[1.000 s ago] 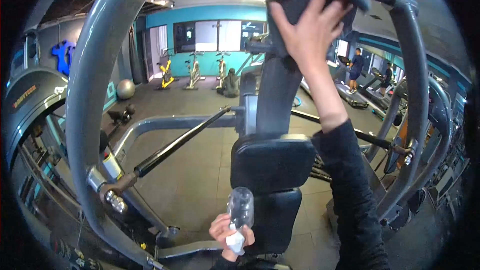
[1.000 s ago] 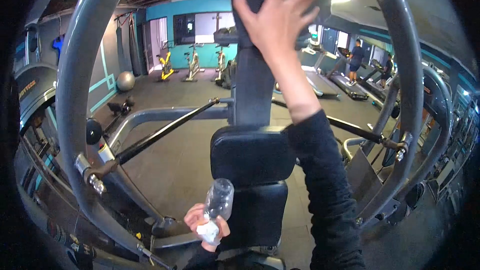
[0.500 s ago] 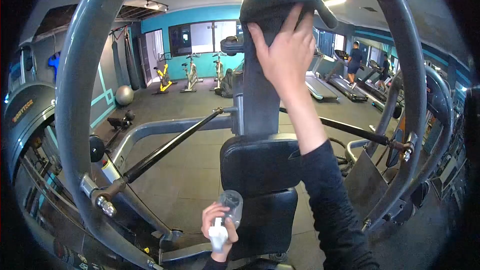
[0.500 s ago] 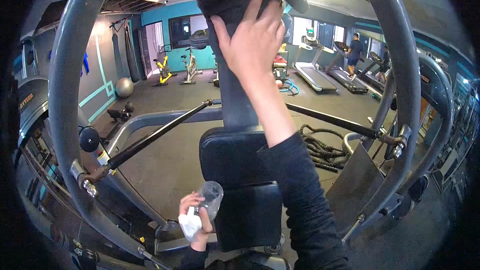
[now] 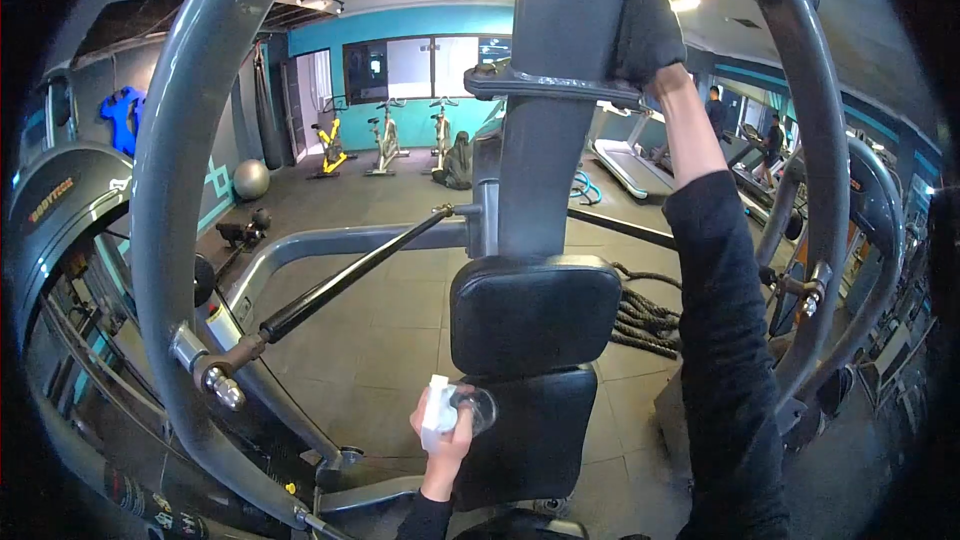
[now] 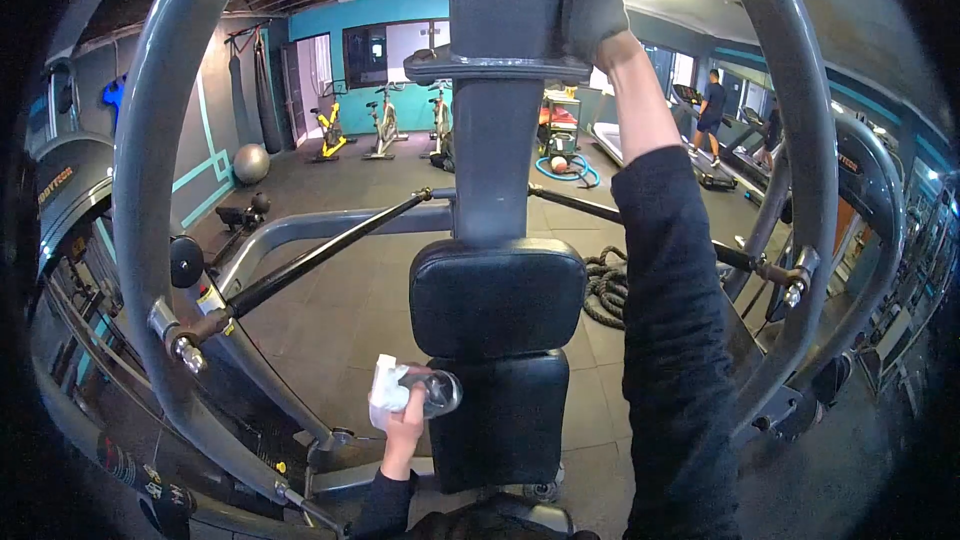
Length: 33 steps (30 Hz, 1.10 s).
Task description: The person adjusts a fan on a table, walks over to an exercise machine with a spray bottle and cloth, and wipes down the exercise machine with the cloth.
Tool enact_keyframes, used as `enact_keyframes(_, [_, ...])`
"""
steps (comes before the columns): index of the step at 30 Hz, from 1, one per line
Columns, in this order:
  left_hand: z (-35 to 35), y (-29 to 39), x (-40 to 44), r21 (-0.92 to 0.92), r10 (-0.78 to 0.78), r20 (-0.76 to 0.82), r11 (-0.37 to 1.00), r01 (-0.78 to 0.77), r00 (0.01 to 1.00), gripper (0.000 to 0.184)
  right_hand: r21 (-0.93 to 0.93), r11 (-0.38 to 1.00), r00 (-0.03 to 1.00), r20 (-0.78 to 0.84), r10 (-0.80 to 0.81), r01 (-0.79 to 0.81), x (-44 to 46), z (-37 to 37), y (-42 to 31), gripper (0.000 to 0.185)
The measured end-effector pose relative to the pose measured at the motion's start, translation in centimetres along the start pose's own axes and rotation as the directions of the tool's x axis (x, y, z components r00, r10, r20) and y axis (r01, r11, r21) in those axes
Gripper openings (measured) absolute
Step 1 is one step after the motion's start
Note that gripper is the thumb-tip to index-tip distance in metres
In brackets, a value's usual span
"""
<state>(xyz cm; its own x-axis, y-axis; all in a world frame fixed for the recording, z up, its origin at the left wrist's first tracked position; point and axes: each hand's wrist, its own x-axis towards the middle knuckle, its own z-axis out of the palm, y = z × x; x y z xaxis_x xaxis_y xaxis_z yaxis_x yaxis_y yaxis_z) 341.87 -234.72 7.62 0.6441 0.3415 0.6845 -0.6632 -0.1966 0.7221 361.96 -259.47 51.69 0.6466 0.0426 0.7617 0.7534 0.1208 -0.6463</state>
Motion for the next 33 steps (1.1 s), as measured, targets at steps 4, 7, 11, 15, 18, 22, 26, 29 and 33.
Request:
enact_keyframes(4, [-0.3, 0.0, -0.6, -0.035, -0.073, -0.045, 0.997, 0.071, 0.996, 0.018, -0.024, 0.999, 0.998, 0.029, 0.049, -0.049, -6.7, 2.5, -1.7, 0.078])
enact_keyframes(7, [-0.2, 0.7, -0.7, 0.07, 0.063, 0.019, 0.995, -0.065, 0.998, 0.018, -0.607, 0.769, 0.979, 0.148, -0.139, 0.201, -7.7, 3.4, -2.6, 0.089])
enact_keyframes(11, [0.1, 1.4, -1.0, 0.046, 0.094, -0.026, 0.995, -0.093, 0.995, 0.018, -0.92, 0.372, 0.786, -0.136, -0.603, 0.126, -9.8, 7.8, -0.8, 0.094])
enact_keyframes(15, [0.2, 1.6, -0.8, 0.107, 0.17, 0.017, 0.98, -0.171, 0.985, 0.021, -0.999, 0.037, 0.596, -0.036, -0.802, -0.011, -9.0, 13.2, 1.1, 0.097])
enact_keyframes(18, [0.1, 1.5, -0.5, 0.093, 0.122, 0.027, 0.988, -0.124, 0.992, 0.022, -0.958, -0.191, 0.572, 0.035, -0.819, -0.215, -8.6, 15.7, -1.0, 0.096])
enact_keyframes(22, [-0.3, 1.7, -0.3, 0.068, 0.042, 0.055, 0.997, -0.045, 0.998, 0.022, -0.948, -0.224, 0.542, 0.068, -0.838, -0.227, -6.4, 16.4, -1.5, 0.065])
enact_keyframes(26, [-0.5, 1.4, -0.2, 0.1, 0.082, 0.066, 0.991, -0.088, 0.994, 0.024, -0.966, -0.182, 0.582, 0.043, -0.812, -0.184, -7.7, 15.8, -1.8, 0.077])
enact_keyframes(29, [-0.8, 1.0, -0.2, 0.063, 0.061, 0.07, 0.996, -0.066, 0.996, 0.024, -0.989, -0.096, 0.56, 0.142, -0.816, 0.111, -8.7, 12.9, -1.2, 0.098])
enact_keyframes(33, [-1.2, 1.2, 0.2, -0.001, 0.004, 0.09, 1.0, -0.004, 0.996, 0.021, -0.918, 0.121, 0.558, 0.121, -0.821, 0.378, -9.4, 9.6, -1.4, 0.106])
